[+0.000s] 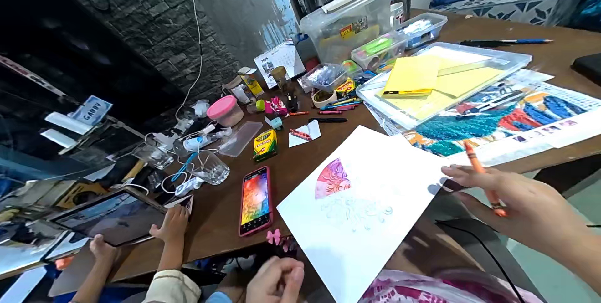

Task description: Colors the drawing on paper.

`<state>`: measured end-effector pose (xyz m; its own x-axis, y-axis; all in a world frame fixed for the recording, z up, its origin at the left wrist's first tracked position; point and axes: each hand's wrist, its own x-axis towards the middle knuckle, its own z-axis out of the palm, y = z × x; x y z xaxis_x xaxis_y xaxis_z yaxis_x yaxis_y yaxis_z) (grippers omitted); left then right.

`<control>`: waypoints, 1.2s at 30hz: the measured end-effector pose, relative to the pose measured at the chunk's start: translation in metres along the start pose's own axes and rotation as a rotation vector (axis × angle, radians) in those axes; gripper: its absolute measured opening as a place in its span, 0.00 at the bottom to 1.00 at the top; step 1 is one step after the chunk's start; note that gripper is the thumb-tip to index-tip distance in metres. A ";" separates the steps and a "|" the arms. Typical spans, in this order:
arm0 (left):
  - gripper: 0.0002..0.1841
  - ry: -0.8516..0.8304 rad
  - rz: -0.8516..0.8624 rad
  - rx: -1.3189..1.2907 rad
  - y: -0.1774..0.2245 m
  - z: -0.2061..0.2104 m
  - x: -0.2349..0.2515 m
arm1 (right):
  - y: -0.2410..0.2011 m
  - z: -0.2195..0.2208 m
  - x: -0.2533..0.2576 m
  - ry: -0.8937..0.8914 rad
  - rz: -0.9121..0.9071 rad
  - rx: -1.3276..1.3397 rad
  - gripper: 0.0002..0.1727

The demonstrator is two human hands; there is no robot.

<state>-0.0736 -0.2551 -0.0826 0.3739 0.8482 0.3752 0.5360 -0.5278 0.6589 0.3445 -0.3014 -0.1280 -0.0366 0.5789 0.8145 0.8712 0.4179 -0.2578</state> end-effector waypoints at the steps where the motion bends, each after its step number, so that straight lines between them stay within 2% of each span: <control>1: 0.15 -0.057 -0.069 -0.095 -0.007 0.005 -0.008 | -0.001 -0.002 -0.010 0.037 0.024 0.046 0.13; 4: 0.20 -0.181 -0.358 -0.458 -0.022 0.024 -0.021 | -0.004 -0.008 -0.035 0.105 0.076 0.220 0.10; 6: 0.21 -0.156 -0.512 -0.723 -0.026 0.038 -0.018 | -0.007 -0.007 -0.043 0.121 0.096 0.303 0.15; 8: 0.21 -0.088 -0.580 -0.960 -0.021 0.048 -0.010 | -0.012 -0.005 -0.046 0.066 0.118 0.339 0.19; 10: 0.19 -0.017 -0.621 -1.056 -0.008 0.055 0.003 | -0.016 -0.002 -0.046 -0.002 0.118 0.372 0.19; 13: 0.14 0.026 -0.641 -1.037 0.006 0.059 0.018 | -0.017 0.007 -0.047 -0.049 0.136 0.437 0.18; 16: 0.13 0.050 -0.567 -0.953 0.010 0.061 0.020 | -0.019 0.013 -0.045 -0.062 0.163 0.471 0.17; 21: 0.12 0.061 -0.159 -0.754 0.006 0.045 0.011 | -0.022 0.019 -0.034 -0.047 0.183 0.540 0.18; 23: 0.14 0.105 -0.070 -0.742 0.005 0.036 0.010 | -0.024 0.021 -0.029 -0.012 0.165 0.560 0.17; 28: 0.15 0.261 0.019 -0.795 0.013 0.022 0.006 | -0.031 0.019 -0.008 0.196 0.099 0.483 0.14; 31: 0.16 0.293 0.042 -0.805 0.021 0.015 0.005 | -0.030 0.018 0.005 0.315 0.187 0.614 0.13; 36: 0.18 0.290 0.088 -0.826 0.024 0.013 0.003 | -0.035 0.014 0.020 0.351 0.243 0.718 0.13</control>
<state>-0.0496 -0.2659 -0.0739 0.1211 0.8434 0.5235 -0.2465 -0.4853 0.8389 0.3066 -0.2946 -0.1097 0.3705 0.5082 0.7775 0.3066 0.7232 -0.6188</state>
